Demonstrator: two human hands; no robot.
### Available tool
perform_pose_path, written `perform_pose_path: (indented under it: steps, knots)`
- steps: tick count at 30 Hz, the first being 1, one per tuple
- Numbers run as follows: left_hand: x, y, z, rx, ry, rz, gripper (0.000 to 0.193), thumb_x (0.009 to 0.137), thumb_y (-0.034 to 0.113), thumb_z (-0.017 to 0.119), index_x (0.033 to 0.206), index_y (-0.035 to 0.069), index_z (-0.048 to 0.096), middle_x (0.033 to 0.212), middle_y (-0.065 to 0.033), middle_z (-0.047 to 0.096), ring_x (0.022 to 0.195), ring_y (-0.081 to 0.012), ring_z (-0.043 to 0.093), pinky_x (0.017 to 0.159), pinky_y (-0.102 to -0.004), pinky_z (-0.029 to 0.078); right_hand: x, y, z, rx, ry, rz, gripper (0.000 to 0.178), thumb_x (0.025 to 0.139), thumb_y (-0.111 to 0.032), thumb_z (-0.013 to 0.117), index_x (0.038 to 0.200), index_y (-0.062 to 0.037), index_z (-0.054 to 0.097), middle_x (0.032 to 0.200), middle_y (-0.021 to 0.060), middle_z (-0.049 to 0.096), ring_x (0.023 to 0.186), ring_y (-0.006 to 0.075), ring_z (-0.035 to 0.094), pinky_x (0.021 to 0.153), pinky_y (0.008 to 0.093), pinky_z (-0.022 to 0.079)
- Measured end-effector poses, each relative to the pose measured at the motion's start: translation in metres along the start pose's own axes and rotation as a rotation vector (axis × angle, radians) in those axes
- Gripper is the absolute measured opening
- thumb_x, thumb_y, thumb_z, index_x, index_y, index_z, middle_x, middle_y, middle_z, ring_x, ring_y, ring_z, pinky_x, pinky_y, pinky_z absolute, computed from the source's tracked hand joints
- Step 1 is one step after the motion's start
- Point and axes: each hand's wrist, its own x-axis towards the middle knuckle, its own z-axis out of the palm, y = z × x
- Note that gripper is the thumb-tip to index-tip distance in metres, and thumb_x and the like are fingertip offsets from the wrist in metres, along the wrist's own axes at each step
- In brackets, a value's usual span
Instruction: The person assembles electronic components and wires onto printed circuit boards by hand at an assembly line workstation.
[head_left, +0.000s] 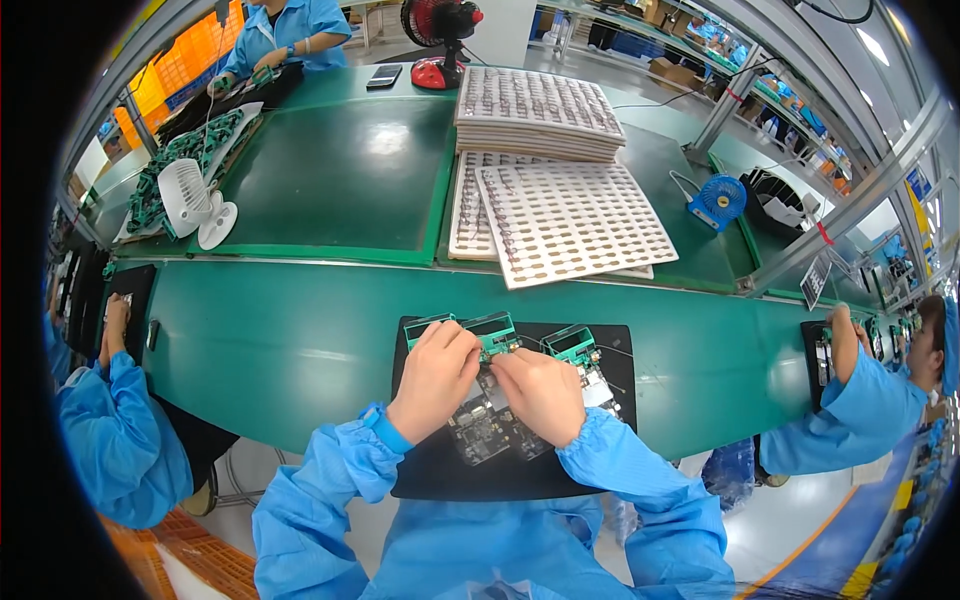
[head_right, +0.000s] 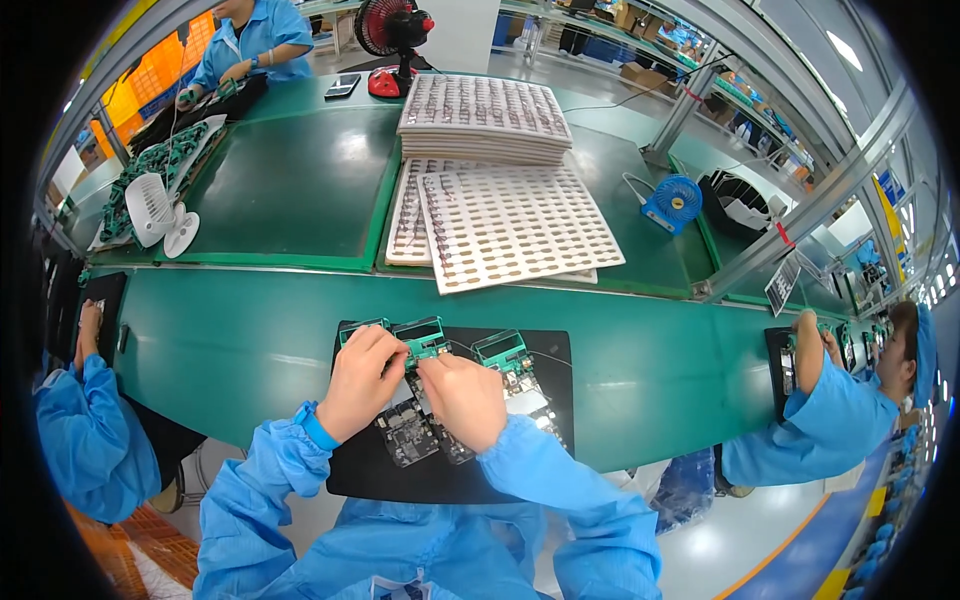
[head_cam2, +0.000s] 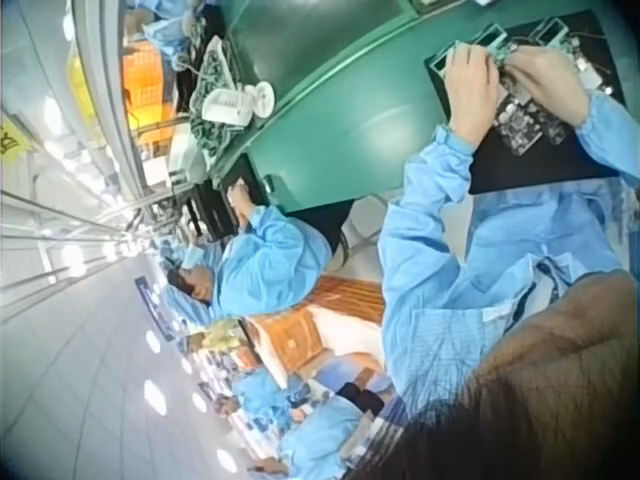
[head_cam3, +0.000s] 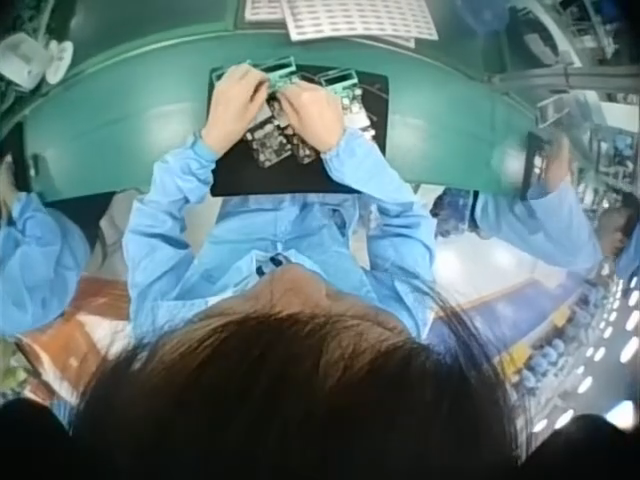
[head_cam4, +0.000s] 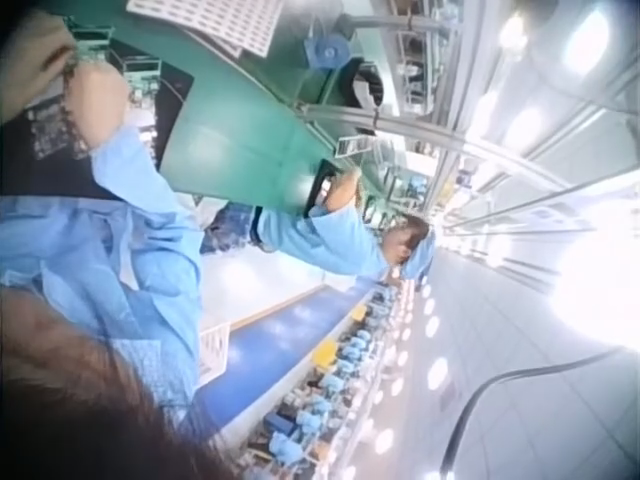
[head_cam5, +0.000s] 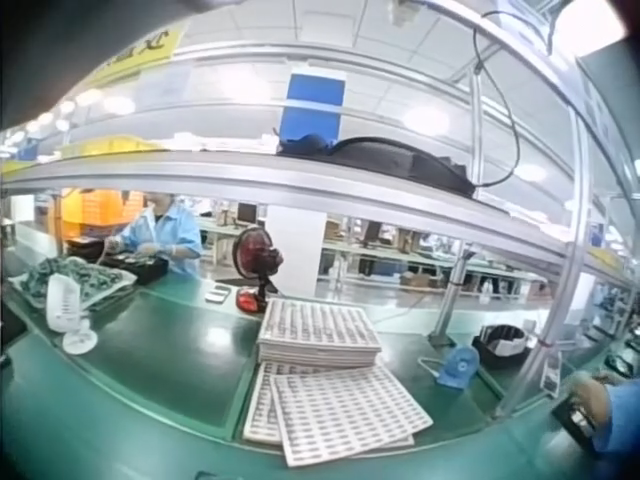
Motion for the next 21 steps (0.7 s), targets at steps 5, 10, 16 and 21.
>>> perform_pose_path:
  steps: [5, 10, 16, 21]
  knots:
    - [-0.005, -0.004, 0.000, 0.060, -0.035, 0.081, 0.018, 0.077, -0.001, 0.065, 0.095, 0.001, 0.064, 0.088, -0.0098, 0.056, 0.084, -0.0284, 0.056, 0.073, -0.0391, 0.048, -0.001, 0.000, -0.003, -0.025, -0.027, 0.005, 0.007, 0.083, -0.013, 0.065, 0.087, -0.0079, 0.069, 0.075, 0.0088, 0.063, 0.066, 0.0306, 0.064, 0.055, 0.0408, 0.050]
    - [-0.016, -0.005, -0.002, 0.327, -0.054, 0.267, 0.033, 0.075, 0.001, 0.065, 0.108, -0.002, 0.066, 0.095, -0.0090, 0.058, 0.088, -0.0256, 0.058, 0.077, -0.0375, 0.048, -0.002, 0.004, -0.002, -0.022, -0.019, -0.005, 0.007, 0.083, -0.013, 0.066, 0.087, -0.0086, 0.070, 0.077, 0.0077, 0.064, 0.067, 0.0298, 0.065, 0.056, 0.0391, 0.051]
    - [-0.018, 0.003, -0.007, 0.477, -0.070, 0.284, 0.043, 0.074, 0.003, 0.064, 0.117, -0.003, 0.061, 0.109, -0.0126, 0.059, 0.097, -0.0267, 0.058, 0.082, -0.0355, 0.047, 0.000, -0.005, -0.005, 0.094, 0.183, -0.086, 0.014, 0.080, -0.004, 0.071, 0.094, -0.0064, 0.071, 0.084, 0.0083, 0.063, 0.065, 0.0224, 0.065, 0.057, 0.0327, 0.053]
    - [-0.034, 0.021, -0.025, -0.281, -0.078, -0.169, 0.043, 0.077, -0.003, 0.070, 0.118, 0.002, 0.059, 0.109, -0.0125, 0.061, 0.100, -0.0248, 0.062, 0.087, -0.0354, 0.050, -0.003, -0.013, -0.004, 0.277, 0.119, 0.017, 0.013, 0.082, -0.001, 0.069, 0.094, -0.0044, 0.072, 0.081, 0.0087, 0.061, 0.065, 0.0185, 0.063, 0.056, 0.0285, 0.050]
